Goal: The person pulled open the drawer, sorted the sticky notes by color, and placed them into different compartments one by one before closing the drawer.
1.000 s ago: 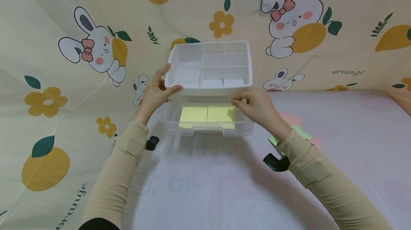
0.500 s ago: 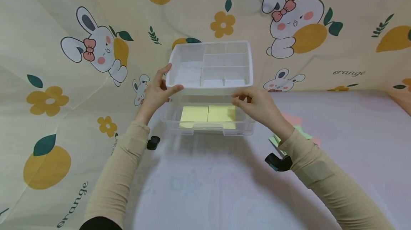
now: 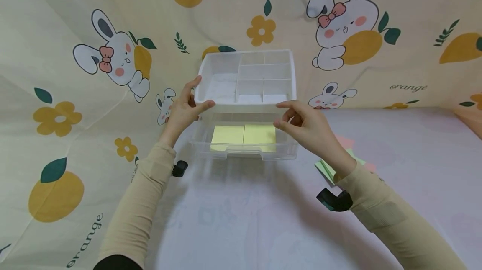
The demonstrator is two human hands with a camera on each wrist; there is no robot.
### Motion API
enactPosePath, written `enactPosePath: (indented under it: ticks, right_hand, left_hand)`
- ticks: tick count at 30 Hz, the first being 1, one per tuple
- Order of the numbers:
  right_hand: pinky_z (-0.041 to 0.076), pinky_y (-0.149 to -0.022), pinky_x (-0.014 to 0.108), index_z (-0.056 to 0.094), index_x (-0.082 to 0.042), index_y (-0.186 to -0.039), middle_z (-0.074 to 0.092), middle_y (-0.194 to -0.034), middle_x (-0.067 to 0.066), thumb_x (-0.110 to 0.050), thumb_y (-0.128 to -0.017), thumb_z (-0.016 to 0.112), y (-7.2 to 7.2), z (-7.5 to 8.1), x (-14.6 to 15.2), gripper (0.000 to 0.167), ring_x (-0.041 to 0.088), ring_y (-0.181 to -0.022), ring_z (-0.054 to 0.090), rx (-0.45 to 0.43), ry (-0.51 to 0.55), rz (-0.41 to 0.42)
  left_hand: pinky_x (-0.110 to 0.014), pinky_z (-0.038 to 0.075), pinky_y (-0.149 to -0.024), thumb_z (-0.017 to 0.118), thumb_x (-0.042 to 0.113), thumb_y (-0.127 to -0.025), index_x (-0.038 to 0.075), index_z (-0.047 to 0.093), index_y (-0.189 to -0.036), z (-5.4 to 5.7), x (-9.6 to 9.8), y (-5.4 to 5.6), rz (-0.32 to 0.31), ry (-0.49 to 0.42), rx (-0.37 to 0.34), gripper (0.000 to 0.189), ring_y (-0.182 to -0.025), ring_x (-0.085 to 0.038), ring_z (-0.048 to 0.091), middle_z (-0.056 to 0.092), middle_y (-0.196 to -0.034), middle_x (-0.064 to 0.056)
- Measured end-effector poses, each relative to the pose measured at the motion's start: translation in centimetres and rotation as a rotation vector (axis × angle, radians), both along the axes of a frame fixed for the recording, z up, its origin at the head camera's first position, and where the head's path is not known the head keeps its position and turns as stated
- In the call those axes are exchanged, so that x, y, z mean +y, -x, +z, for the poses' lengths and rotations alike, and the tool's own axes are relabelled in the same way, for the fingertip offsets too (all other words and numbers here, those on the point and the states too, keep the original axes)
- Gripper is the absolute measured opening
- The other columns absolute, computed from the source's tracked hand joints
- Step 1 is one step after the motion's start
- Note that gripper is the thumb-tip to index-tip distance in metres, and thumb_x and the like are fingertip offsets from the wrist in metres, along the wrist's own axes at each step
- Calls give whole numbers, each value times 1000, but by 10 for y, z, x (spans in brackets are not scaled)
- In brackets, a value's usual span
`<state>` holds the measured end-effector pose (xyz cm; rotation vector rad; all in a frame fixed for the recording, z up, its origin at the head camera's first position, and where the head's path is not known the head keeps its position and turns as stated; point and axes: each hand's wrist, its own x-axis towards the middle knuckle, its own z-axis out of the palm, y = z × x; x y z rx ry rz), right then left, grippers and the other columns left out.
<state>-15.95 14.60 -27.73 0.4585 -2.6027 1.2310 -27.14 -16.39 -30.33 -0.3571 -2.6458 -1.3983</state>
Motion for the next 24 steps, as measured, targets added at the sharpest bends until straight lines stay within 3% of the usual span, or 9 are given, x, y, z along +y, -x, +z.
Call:
enactPosePath:
  ticks: [6, 10, 14, 18, 24]
  right_hand:
    - [43, -49, 22, 57, -11, -122, 64, -82, 3, -21, -85, 68, -16, 2, -4, 40, 14, -57, 55, 30, 92, 57]
    - [44, -48, 24, 56, -13, -122, 66, -84, 4, -15, -84, 70, -29, -3, -13, 41, 13, -58, 59, -12, 182, 116]
    - [52, -56, 27, 56, -15, -121, 67, -88, 5, -13, -84, 69, -40, -15, -24, 39, 11, -62, 62, -57, 254, 199]
    - [56, -64, 29, 58, -7, -117, 69, -90, 11, -9, -85, 67, -45, -31, -33, 34, 10, -67, 65, -74, 316, 280]
    - [57, -71, 30, 61, -5, -115, 70, -102, 14, -11, -88, 63, -45, -54, -43, 28, 11, -77, 68, -162, 385, 317]
  left_hand:
    - [-26, 50, -60, 67, 61, -71, 57, 24, -137, -1, 0, 0, 2, 0, 6, 79, -75, -21, 48, 49, -86, -8]
    - [-26, 50, -59, 67, 62, -71, 57, 24, -137, -1, 0, -1, 2, -4, 17, 79, -73, -21, 47, 48, -85, -7]
    - [-26, 49, -57, 67, 60, -72, 55, 25, -137, -1, -1, -1, -6, -7, 39, 78, -67, -20, 47, 47, -81, -7]
    - [-25, 48, -56, 68, 58, -73, 55, 26, -137, -1, 0, 0, -11, -16, 47, 77, -64, -20, 47, 47, -80, -6]
    - [-25, 48, -58, 67, 61, -71, 57, 24, -137, -1, 0, 0, -5, -14, 20, 79, -68, -21, 47, 46, -82, -6]
